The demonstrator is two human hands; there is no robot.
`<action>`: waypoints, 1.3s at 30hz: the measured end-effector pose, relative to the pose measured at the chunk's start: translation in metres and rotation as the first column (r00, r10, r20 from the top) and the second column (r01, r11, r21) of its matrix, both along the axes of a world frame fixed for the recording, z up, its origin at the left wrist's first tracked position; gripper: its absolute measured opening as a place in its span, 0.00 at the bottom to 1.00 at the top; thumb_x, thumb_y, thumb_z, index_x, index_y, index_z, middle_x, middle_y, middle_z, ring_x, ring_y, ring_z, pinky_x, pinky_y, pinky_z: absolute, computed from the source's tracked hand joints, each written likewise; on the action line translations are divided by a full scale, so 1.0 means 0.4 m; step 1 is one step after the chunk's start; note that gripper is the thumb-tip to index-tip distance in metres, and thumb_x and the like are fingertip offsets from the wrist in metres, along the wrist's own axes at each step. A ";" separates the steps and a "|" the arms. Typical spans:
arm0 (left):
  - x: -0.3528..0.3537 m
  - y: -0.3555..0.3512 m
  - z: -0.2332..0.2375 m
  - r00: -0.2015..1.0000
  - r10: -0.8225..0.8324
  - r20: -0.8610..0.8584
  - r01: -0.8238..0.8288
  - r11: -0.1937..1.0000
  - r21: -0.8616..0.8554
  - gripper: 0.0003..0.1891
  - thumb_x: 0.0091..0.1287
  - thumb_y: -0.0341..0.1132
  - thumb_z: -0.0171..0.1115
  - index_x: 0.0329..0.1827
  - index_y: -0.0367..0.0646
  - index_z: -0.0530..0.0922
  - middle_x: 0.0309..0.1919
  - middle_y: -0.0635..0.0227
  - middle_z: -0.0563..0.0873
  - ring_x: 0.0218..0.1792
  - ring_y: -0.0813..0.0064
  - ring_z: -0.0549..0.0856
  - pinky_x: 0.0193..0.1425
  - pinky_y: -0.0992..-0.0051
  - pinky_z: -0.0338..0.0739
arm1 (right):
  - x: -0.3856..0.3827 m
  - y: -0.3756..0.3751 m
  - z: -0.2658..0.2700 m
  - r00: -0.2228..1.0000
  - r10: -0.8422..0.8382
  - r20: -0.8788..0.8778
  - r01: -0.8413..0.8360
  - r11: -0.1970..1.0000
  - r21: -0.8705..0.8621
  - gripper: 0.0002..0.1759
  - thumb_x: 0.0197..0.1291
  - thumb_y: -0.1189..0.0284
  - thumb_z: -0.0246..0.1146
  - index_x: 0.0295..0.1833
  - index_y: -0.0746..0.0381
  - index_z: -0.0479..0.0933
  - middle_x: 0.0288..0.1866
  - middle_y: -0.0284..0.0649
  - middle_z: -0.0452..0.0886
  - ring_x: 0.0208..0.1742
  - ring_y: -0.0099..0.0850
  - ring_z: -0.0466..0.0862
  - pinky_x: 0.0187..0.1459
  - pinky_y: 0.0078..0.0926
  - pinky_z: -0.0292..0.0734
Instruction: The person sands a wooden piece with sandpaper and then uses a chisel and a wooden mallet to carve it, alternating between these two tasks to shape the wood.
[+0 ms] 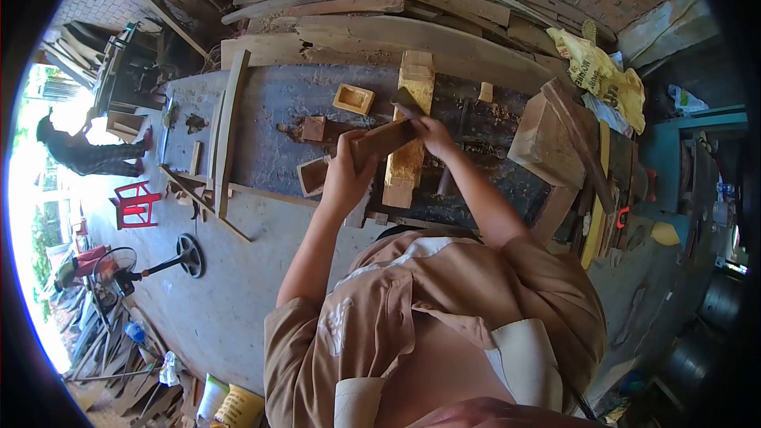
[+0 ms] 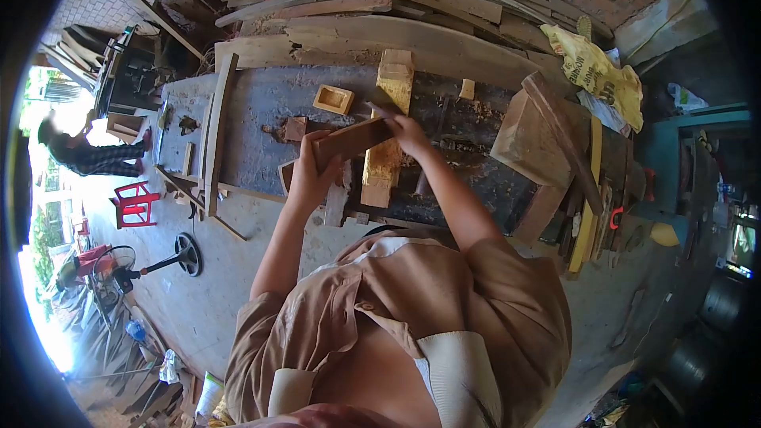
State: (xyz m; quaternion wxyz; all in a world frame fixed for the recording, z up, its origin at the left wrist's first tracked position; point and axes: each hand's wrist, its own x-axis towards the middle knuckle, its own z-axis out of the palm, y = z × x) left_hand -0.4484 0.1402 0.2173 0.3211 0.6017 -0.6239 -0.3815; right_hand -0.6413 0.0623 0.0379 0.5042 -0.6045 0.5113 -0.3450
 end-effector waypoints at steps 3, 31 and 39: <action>-0.019 0.009 0.003 0.996 -0.015 0.089 0.021 0.998 -0.063 0.19 0.58 0.27 0.54 0.52 0.38 0.61 0.29 0.57 0.80 0.23 0.74 0.80 0.26 0.75 0.74 | -0.009 -0.022 0.004 1.000 0.009 0.006 -0.009 0.999 0.053 0.18 0.61 0.63 0.50 0.43 0.69 0.73 0.31 0.44 0.79 0.34 0.25 0.75 0.39 0.27 0.69; 0.023 -0.021 -0.001 0.998 -0.053 0.017 0.054 0.994 -0.095 0.19 0.56 0.30 0.56 0.50 0.41 0.62 0.28 0.50 0.79 0.26 0.54 0.81 0.28 0.65 0.73 | 0.080 0.050 0.156 0.993 -0.052 0.107 0.067 0.988 -0.138 0.20 0.62 0.59 0.48 0.41 0.67 0.72 0.31 0.47 0.77 0.35 0.32 0.77 0.38 0.27 0.69; 0.012 -0.042 0.005 0.997 0.009 0.071 -0.005 0.998 -0.056 0.20 0.56 0.33 0.56 0.51 0.42 0.62 0.29 0.46 0.79 0.34 0.47 0.79 0.34 0.62 0.73 | 0.027 -0.025 0.069 0.975 -0.004 -0.221 0.012 0.999 0.036 0.20 0.61 0.59 0.48 0.38 0.67 0.72 0.32 0.56 0.75 0.36 0.49 0.76 0.36 0.34 0.68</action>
